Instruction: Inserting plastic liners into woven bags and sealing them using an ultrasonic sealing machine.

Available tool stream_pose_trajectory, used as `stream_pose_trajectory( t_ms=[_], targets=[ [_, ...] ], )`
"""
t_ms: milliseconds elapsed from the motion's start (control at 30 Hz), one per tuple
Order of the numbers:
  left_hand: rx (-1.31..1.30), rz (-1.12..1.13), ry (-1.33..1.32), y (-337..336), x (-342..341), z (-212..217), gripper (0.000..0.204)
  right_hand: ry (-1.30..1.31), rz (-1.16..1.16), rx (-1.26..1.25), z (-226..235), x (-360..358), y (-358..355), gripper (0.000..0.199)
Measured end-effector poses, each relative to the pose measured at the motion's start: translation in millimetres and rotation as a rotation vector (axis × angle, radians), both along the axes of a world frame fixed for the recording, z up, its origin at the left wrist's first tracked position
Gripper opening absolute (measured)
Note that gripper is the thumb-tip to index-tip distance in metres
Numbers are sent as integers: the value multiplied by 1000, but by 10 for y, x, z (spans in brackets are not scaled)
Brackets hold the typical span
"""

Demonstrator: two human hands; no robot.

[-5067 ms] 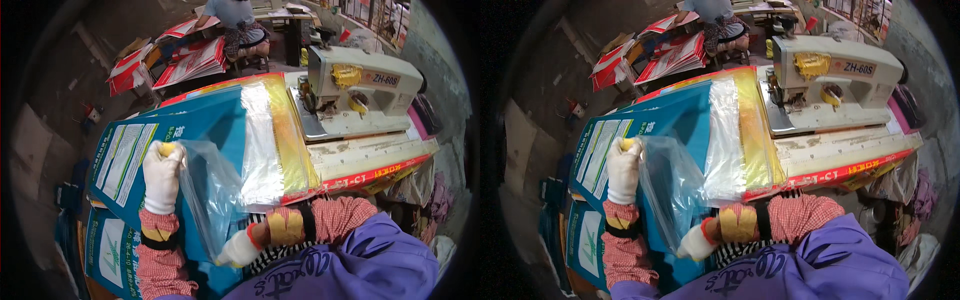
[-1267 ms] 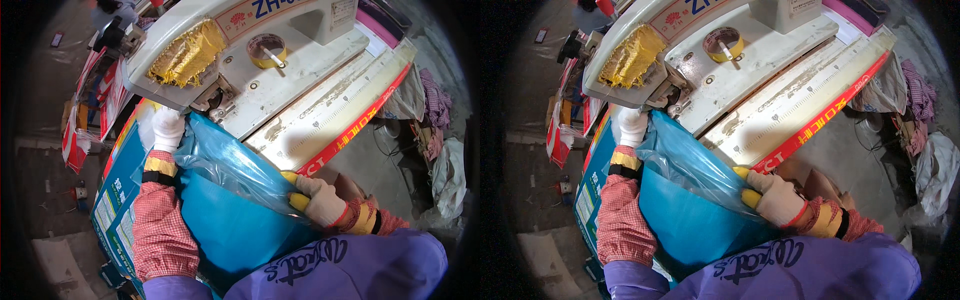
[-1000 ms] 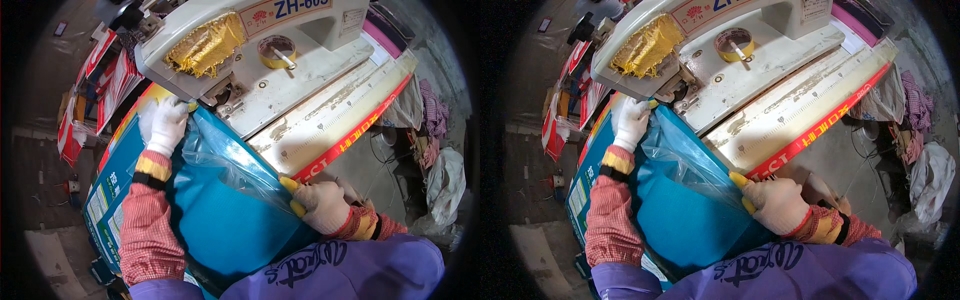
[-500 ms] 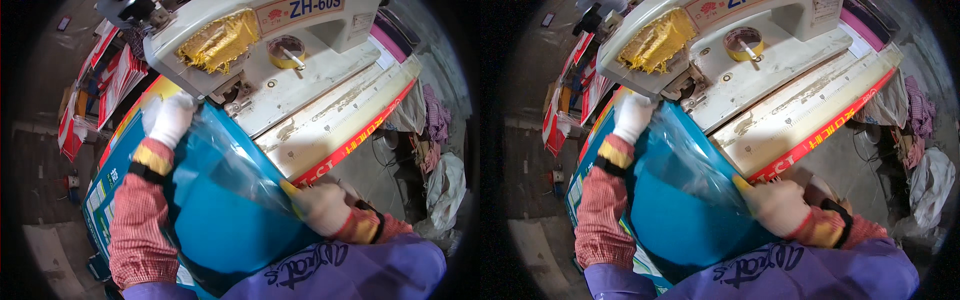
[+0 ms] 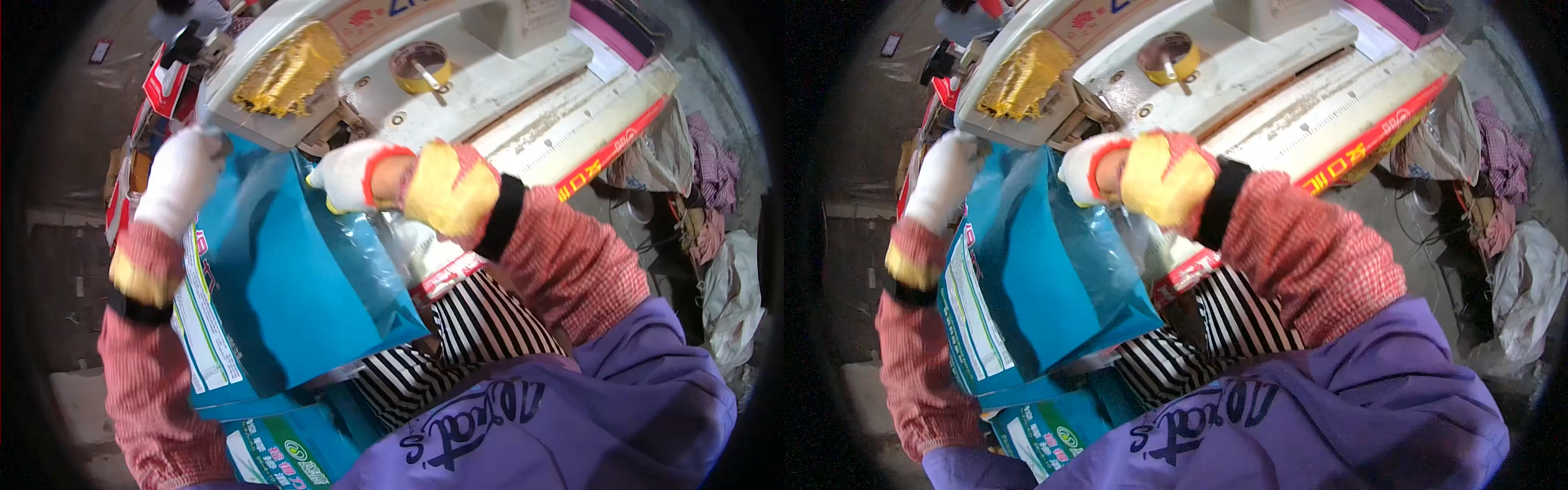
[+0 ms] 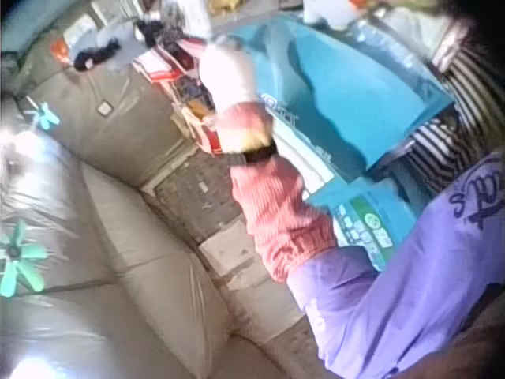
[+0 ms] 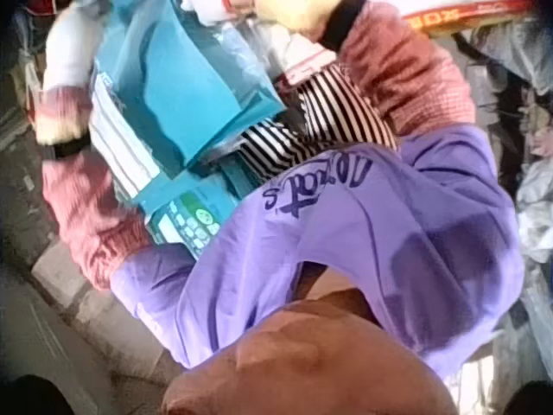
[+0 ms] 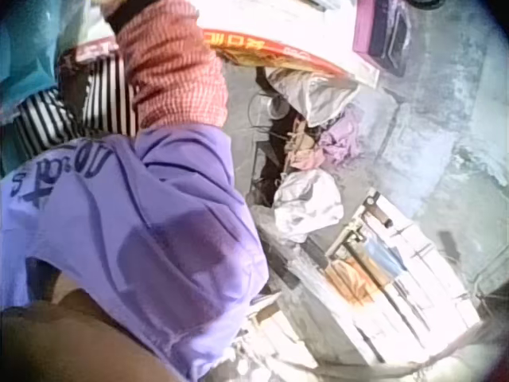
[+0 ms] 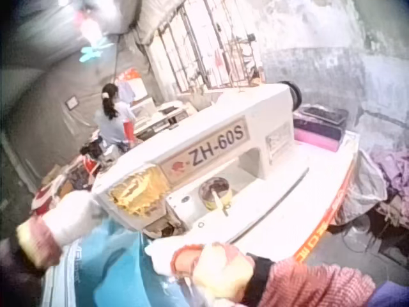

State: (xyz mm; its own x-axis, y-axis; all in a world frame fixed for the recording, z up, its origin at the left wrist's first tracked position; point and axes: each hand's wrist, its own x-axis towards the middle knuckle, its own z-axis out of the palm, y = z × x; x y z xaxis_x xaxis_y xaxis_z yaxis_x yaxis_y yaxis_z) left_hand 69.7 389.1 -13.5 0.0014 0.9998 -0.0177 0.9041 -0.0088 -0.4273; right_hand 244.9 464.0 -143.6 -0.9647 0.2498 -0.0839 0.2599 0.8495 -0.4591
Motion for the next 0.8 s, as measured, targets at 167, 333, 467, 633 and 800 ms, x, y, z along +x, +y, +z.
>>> stream_pose_trajectory(
  t_ms=[167,333,467,633,800],
  targets=[
    [-175,-297,27,-384,1538,110,17,-23,-9,-390,124,152,165,19],
    [-420,-390,-29,-420,1792,-327,46,520,-299,350,-814,409,237,20],
    [-742,-266,-565,-442,1635,-96,35,-58,19,-446,-869,-742,416,19],
    [-1204,213,157,-609,1829,654,46,-197,-197,-807,-266,-32,213,15],
    [-1370,-118,377,-1237,2382,518,13,584,109,-726,-502,480,-120,9]
  ],
)
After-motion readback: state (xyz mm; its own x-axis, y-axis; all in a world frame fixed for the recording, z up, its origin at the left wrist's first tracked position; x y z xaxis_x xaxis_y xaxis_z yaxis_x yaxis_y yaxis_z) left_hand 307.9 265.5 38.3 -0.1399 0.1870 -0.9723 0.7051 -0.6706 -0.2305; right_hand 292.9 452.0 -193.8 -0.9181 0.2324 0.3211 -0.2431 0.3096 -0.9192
